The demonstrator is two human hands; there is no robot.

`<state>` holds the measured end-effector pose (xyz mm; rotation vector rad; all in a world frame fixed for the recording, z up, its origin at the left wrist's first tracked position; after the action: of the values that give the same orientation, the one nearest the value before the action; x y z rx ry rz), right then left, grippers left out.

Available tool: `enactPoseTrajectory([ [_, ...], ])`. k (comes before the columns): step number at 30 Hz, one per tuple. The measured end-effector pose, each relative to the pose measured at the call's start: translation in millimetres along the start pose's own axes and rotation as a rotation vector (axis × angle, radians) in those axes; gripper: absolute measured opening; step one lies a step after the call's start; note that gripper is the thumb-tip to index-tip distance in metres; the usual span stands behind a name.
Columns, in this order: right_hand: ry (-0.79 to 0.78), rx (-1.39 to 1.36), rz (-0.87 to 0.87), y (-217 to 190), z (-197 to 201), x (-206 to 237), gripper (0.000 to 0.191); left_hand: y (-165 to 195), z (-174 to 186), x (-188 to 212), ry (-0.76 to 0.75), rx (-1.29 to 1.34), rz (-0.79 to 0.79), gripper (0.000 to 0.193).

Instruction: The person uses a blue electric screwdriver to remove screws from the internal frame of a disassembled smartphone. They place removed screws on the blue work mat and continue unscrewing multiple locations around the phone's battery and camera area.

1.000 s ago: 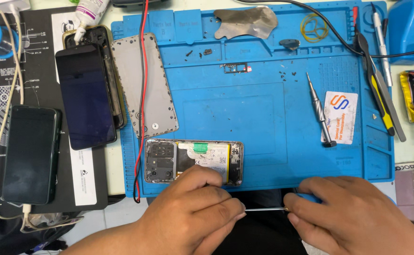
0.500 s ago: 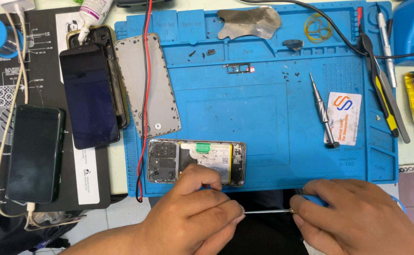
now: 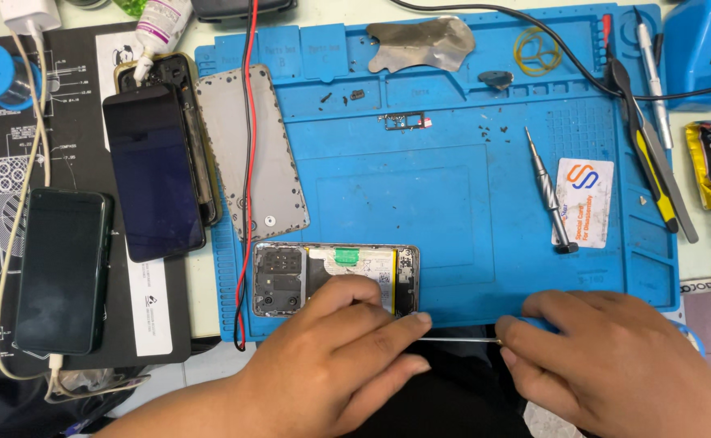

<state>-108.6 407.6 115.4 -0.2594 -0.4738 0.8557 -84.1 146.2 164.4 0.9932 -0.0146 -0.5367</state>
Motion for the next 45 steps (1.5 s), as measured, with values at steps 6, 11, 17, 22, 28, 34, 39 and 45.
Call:
enactPoseTrajectory([
  [6, -0.068, 0.027, 0.02, -5.0, -2.8, 3.4, 0.026, 4.3, -2.7, 4.9, -0.044, -0.138, -0.158, 0.027],
  [11, 0.04, -0.034, 0.151, -8.4, -0.6, 12.4, 0.03, 7.9, -2.7, 12.4, 0.025, -0.119, -0.223, 0.025],
  [17, 0.122, 0.032, 0.126, -12.9, -6.0, 18.7, 0.026, 2.5, -2.6, 22.3, 0.091, -0.074, -0.177, 0.019],
  [22, 0.121, 0.078, 0.109, -7.9, -12.8, 21.6, 0.028, -0.7, -0.8, 24.0, 0.125, -0.047, -0.13, 0.016],
  [28, 0.298, 0.144, -0.177, 32.0, 19.1, 31.8, 0.021, -10.8, 79.5, 19.5, 0.455, -0.199, 0.272, 0.006],
  [34, 0.479, -0.067, -0.226, 34.1, 27.3, 28.8, 0.021, -53.7, 89.1, -26.8, 0.406, -0.448, 0.2, 0.011],
  [39, 0.56, -0.099, -0.269, 17.5, 36.2, 21.7, 0.025, -96.7, 98.9, -90.5, 0.354, -0.524, 0.21, 0.007],
  [45, 0.541, -0.104, -0.474, 26.8, 31.0, 29.1, 0.027, -135.3, 90.1, -121.1, 0.285, -0.665, 0.269, 0.019],
])
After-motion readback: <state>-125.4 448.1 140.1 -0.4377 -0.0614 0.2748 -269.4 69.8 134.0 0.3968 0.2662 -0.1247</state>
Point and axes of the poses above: each hand's wrist, its own x-axis away from the middle knuckle, its own z-axis out of the back of the hand, y = z × x, the point moved 5 cm from there along -x, towards the middle knuckle, and after that the axes turned 9 degrees about z, right-handed, at the moved point
